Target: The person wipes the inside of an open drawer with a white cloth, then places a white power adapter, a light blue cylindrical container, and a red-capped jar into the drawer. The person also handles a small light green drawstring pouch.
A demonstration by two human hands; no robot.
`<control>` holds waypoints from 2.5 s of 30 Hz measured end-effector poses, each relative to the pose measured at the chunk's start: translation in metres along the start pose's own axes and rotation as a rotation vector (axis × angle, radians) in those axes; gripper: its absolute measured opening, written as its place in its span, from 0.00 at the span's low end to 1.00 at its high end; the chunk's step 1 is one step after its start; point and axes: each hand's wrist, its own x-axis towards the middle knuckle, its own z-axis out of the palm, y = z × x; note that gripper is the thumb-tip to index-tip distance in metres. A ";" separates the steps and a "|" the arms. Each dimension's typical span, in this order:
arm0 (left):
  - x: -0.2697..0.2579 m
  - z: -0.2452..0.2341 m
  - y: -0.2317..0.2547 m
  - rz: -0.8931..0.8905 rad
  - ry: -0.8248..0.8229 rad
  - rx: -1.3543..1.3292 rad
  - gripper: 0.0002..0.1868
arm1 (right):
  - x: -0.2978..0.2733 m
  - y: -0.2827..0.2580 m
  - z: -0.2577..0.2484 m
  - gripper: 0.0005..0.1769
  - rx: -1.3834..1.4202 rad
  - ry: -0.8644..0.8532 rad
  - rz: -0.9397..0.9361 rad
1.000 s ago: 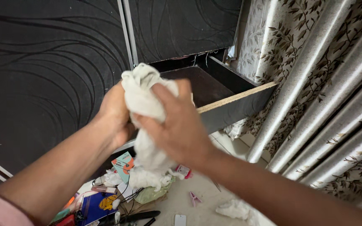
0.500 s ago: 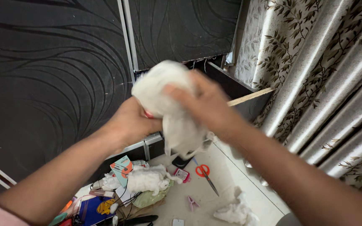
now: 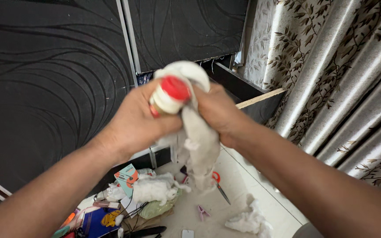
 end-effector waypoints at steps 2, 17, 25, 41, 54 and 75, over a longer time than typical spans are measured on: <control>0.007 -0.002 -0.002 -0.094 0.061 -0.290 0.24 | 0.004 0.001 -0.005 0.24 -0.001 0.042 0.106; 0.018 0.023 -0.001 -0.653 0.382 -0.622 0.28 | -0.011 0.015 0.018 0.32 -0.592 0.331 -0.527; 0.031 -0.007 -0.018 -0.496 0.445 -0.843 0.26 | -0.039 0.031 0.046 0.35 -0.642 0.201 -0.696; 0.013 0.007 -0.024 -0.448 0.484 -0.500 0.17 | -0.022 0.021 0.028 0.21 -0.603 0.316 -0.670; 0.009 0.017 0.006 -0.556 0.218 -0.409 0.37 | -0.005 -0.008 -0.008 0.32 -0.001 0.012 0.055; 0.030 -0.033 -0.031 -0.512 0.568 -0.567 0.37 | -0.050 -0.010 0.016 0.22 -0.217 -0.131 -0.265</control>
